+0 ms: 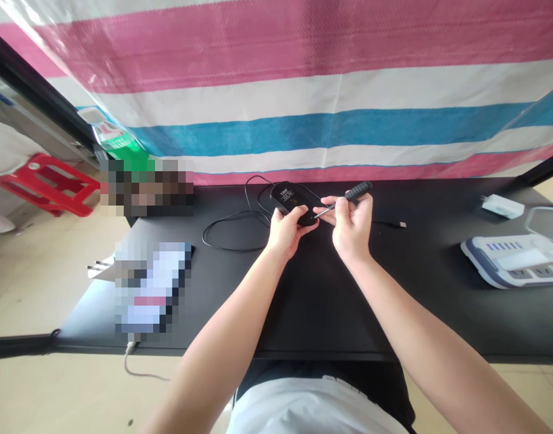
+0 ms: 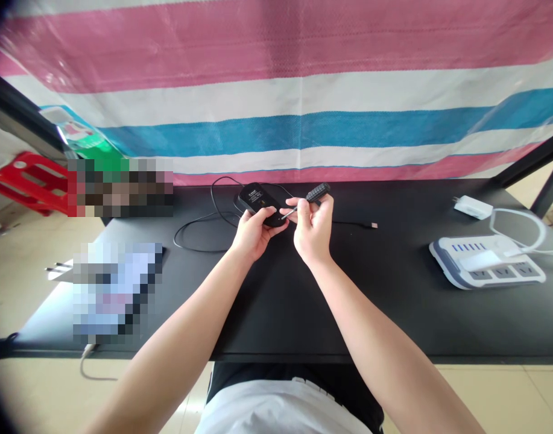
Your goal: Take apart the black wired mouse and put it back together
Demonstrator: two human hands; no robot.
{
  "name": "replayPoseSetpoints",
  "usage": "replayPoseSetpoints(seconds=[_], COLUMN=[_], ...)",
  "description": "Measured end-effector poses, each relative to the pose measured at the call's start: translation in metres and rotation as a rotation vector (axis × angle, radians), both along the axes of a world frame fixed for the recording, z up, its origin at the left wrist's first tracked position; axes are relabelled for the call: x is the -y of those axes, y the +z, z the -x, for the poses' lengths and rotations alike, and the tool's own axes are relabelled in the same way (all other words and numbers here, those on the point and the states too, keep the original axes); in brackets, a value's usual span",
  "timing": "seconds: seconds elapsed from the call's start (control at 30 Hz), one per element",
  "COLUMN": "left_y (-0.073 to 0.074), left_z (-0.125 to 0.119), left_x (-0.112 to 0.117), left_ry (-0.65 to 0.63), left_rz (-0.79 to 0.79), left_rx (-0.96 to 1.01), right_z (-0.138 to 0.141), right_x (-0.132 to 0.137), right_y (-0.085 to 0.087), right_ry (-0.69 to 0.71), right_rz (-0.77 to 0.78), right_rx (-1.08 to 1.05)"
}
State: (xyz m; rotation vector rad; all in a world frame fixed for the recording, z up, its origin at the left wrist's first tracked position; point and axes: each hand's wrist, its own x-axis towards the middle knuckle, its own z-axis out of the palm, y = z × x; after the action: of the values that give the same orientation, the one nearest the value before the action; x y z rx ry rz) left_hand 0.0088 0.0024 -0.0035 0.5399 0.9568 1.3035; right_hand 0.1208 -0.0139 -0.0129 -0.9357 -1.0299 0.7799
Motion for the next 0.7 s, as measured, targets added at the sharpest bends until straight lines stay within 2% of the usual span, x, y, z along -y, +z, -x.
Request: replayPoseSetpoints(seconds=[0.7], left_y=[-0.004], left_z=[-0.0027], left_x=[-0.0019], left_ry=[-0.008], left_rz=[-0.012], left_rx=[-0.015], right_z=[-0.0003], right_x=[-0.0022], right_y=[-0.0059], right_ry=[-0.001], right_rz=[0.01], right_rx=[0.068])
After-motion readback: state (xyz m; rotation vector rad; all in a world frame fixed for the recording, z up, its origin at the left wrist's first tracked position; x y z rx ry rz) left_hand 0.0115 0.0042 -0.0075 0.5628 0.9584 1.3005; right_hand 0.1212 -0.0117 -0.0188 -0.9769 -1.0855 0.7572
